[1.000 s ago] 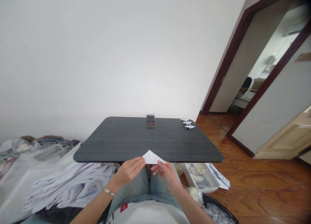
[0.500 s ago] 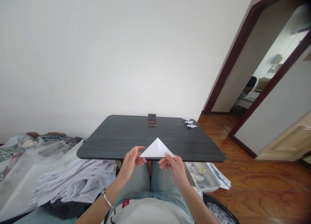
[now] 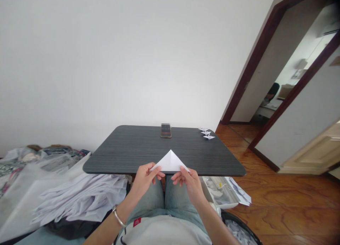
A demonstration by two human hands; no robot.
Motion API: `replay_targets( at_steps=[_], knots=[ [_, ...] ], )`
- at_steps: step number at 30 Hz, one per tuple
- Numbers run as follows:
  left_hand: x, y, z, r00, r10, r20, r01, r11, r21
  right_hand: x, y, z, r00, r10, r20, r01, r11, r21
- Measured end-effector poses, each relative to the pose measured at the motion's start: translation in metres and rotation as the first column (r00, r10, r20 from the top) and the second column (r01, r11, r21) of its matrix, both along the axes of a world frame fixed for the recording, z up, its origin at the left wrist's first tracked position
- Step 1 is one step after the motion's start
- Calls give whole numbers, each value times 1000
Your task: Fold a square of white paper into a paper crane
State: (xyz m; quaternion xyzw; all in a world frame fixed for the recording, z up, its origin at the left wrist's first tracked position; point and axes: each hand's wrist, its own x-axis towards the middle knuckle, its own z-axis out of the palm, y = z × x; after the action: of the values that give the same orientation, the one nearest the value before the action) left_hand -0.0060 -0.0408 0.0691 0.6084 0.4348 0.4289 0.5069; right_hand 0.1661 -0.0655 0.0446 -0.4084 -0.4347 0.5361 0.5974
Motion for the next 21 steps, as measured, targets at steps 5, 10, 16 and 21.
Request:
replay_targets(
  at_steps=[5, 10, 16, 21],
  knots=[
    [-2, -1, 1, 999, 29, -30, -30, 999, -43, 2, 0, 1, 1000, 6, 1, -6, 1000, -4],
    [-2, -4, 4, 1000, 16, -10, -17, 999, -47, 3, -1, 3, 1000, 7, -6, -7, 1000, -5],
    [-1, -4, 5, 1000, 0, 14, 0, 999, -41, 1, -2, 4, 999, -10, -41, 9, 1000, -22],
    [2, -5, 7, 1000, -9, 19, 10, 999, -36, -4, -3, 5, 998, -15, -60, 13, 999, -33]
  ],
)
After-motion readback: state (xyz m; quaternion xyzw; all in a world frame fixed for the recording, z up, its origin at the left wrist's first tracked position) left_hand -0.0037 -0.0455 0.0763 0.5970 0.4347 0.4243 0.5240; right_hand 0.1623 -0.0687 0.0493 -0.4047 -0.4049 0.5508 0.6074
